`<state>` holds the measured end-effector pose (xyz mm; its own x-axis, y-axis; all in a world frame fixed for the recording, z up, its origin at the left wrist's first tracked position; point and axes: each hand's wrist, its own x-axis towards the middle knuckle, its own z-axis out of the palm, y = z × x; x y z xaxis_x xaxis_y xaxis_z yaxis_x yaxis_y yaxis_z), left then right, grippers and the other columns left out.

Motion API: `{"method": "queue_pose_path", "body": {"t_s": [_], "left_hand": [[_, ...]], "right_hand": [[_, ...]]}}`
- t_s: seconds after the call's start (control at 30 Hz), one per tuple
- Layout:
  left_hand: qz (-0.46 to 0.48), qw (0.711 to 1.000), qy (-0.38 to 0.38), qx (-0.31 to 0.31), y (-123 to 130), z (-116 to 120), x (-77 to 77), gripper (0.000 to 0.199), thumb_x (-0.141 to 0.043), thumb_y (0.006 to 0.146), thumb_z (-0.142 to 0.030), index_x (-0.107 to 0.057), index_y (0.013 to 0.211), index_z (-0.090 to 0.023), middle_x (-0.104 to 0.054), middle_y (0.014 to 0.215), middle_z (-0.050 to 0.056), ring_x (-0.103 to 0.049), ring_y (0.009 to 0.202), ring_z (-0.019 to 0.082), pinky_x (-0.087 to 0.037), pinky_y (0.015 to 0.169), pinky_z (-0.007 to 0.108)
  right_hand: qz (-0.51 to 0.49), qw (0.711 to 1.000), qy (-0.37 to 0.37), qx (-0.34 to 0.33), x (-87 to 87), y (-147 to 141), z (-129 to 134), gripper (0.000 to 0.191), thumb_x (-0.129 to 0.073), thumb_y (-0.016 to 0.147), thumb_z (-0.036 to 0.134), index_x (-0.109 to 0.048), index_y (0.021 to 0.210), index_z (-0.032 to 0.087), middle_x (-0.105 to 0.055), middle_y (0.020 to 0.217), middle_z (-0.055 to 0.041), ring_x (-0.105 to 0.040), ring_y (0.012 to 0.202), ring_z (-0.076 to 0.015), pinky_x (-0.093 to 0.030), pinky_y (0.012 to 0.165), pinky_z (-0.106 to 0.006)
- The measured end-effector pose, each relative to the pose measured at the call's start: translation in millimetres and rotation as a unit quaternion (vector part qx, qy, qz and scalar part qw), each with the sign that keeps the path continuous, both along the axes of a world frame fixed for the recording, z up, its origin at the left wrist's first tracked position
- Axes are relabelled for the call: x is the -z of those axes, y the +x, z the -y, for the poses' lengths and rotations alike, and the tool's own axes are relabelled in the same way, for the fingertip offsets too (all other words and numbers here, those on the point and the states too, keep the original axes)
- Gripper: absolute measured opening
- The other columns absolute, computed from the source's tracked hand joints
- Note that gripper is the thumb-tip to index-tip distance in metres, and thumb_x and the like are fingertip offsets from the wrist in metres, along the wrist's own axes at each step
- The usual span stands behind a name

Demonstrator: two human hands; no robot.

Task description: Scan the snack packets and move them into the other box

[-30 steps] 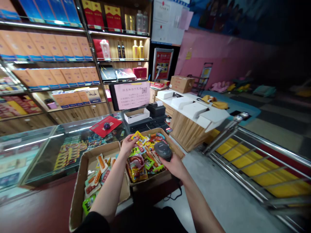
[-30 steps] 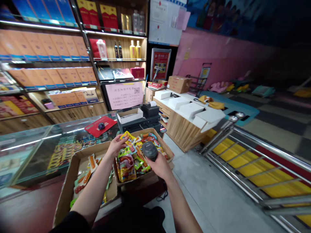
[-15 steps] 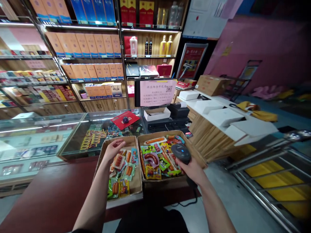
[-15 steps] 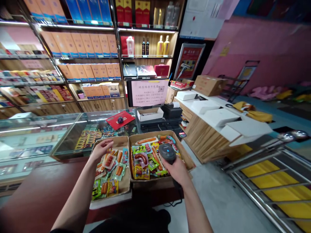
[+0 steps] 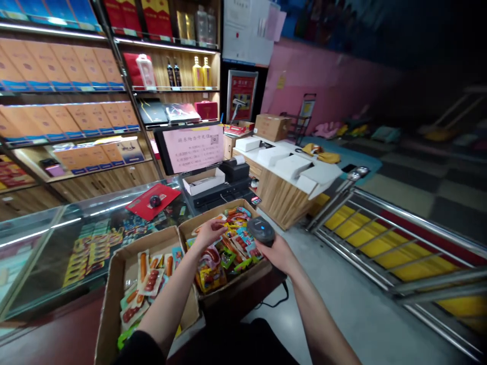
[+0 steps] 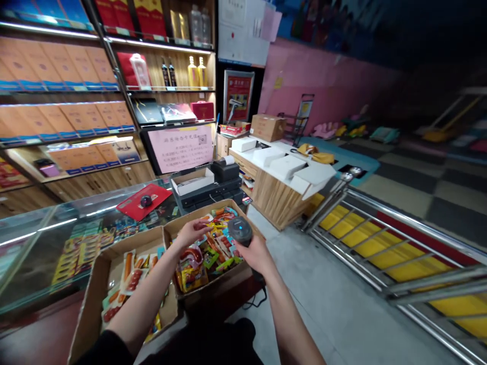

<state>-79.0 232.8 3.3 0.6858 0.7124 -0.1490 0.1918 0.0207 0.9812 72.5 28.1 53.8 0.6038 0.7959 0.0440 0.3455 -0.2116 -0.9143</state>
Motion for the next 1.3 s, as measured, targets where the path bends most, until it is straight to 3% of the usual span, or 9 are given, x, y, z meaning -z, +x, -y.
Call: {"method": "queue_pose_path", "body": {"t_s": [0.2, 0.4, 0.53, 0.63, 0.77, 0.87, 0.97, 1.1, 1.3], "left_hand": [[-0.143, 0.968, 0.186, 0.085, 66, 4, 8.4, 0.027, -0.072, 0.082, -0.019, -0.074, 0.109, -0.017, -0.078, 0.099, 0.007, -0.072, 0.088, 0.018, -0.053, 0.079, 0.026], [-0.327, 0.884, 0.308, 0.13, 92, 19, 11.1, 0.052, -0.08, 0.076, -0.043, -0.072, 0.121, -0.019, -0.073, 0.119, 0.018, -0.068, 0.112, 0.034, -0.051, 0.094, 0.04], [-0.322, 0.855, 0.382, 0.141, 98, 31, 17.9, 0.058, -0.084, 0.072, -0.039, -0.07, 0.122, -0.014, -0.069, 0.124, 0.023, -0.06, 0.125, 0.036, -0.049, 0.099, 0.039], [-0.292, 0.86, 0.4, 0.126, 99, 36, 23.8, 0.061, -0.086, 0.07, -0.034, -0.068, 0.124, -0.012, -0.069, 0.124, 0.023, -0.058, 0.126, 0.035, -0.046, 0.102, 0.038], [-0.252, 0.907, 0.321, 0.103, 92, 32, 25.2, 0.037, -0.082, 0.072, -0.027, -0.076, 0.108, -0.018, -0.075, 0.108, 0.013, -0.067, 0.108, 0.03, -0.049, 0.094, 0.036], [-0.187, 0.96, 0.192, 0.081, 76, 22, 21.8, 0.012, -0.078, 0.073, -0.023, -0.077, 0.084, -0.018, -0.075, 0.079, 0.003, -0.07, 0.084, 0.023, -0.052, 0.078, 0.03], [-0.073, 0.996, 0.045, 0.014, 52, 9, 16.3, 0.011, -0.08, 0.071, -0.024, -0.076, 0.077, -0.016, -0.074, 0.073, 0.001, -0.07, 0.071, 0.019, -0.053, 0.069, 0.026], [0.062, 0.986, -0.131, -0.077, 23, -8, 6.1, 0.027, -0.088, 0.064, -0.026, -0.076, 0.085, -0.015, -0.077, 0.08, 0.005, -0.072, 0.07, 0.018, -0.057, 0.068, 0.028], [0.129, 0.968, -0.176, -0.126, 7, -19, -2.7, 0.04, -0.095, 0.054, -0.022, -0.072, 0.085, -0.013, -0.076, 0.077, 0.006, -0.072, 0.066, 0.017, -0.061, 0.066, 0.03]], "right_hand": [[0.026, 0.999, -0.015, 0.039, -1.8, 7, 10, 0.028, -0.069, 0.076, 0.04, -0.071, 0.095, 0.019, -0.07, 0.066, -0.0011, -0.067, 0.066, -0.0211, -0.053, 0.062, -0.031], [0.005, 0.997, -0.052, 0.049, 0.2, 9, 14, 0.027, -0.067, 0.078, 0.042, -0.07, 0.092, 0.019, -0.066, 0.06, 0.0002, -0.06, 0.053, -0.0179, -0.049, 0.054, -0.029], [0.013, 0.998, -0.042, 0.054, -3.8, 8, 13, 0.028, -0.066, 0.077, 0.039, -0.069, 0.095, 0.018, -0.068, 0.063, -0.0002, -0.061, 0.057, -0.0183, -0.05, 0.057, -0.029], [0.016, 0.999, -0.021, 0.046, -5.9, 5, 11, 0.029, -0.066, 0.076, 0.037, -0.07, 0.1, 0.02, -0.069, 0.067, -0.0006, -0.063, 0.06, -0.0188, -0.051, 0.058, -0.029], [-0.01, 1.0, -0.005, 0.029, -8.0, 0, 8, 0.034, -0.067, 0.076, 0.035, -0.07, 0.107, 0.021, -0.069, 0.065, 0.0002, -0.063, 0.057, -0.0184, -0.05, 0.053, -0.028], [-0.048, 0.998, -0.026, 0.016, -7.3, -4, 7, 0.034, -0.066, 0.078, 0.036, -0.07, 0.109, 0.021, -0.068, 0.063, 0.0003, -0.061, 0.049, -0.0173, -0.047, 0.047, -0.028], [-0.035, 0.999, -0.039, 0.005, -2.7, -5, 6, 0.034, -0.068, 0.078, 0.037, -0.072, 0.108, 0.021, -0.07, 0.065, -0.0015, -0.063, 0.052, -0.0193, -0.051, 0.05, -0.03], [0.031, 0.999, -0.039, -0.001, 5.5, -9, 1, 0.032, -0.07, 0.078, 0.039, -0.076, 0.104, 0.02, -0.077, 0.084, -0.0071, -0.074, 0.083, -0.0279, -0.058, 0.074, -0.037], [0.055, 0.997, -0.032, -0.037, 2.5, -24, -10, 0.034, -0.07, 0.079, 0.037, -0.077, 0.107, 0.019, -0.079, 0.104, -0.0089, -0.072, 0.102, -0.0278, -0.055, 0.094, -0.04]]}}
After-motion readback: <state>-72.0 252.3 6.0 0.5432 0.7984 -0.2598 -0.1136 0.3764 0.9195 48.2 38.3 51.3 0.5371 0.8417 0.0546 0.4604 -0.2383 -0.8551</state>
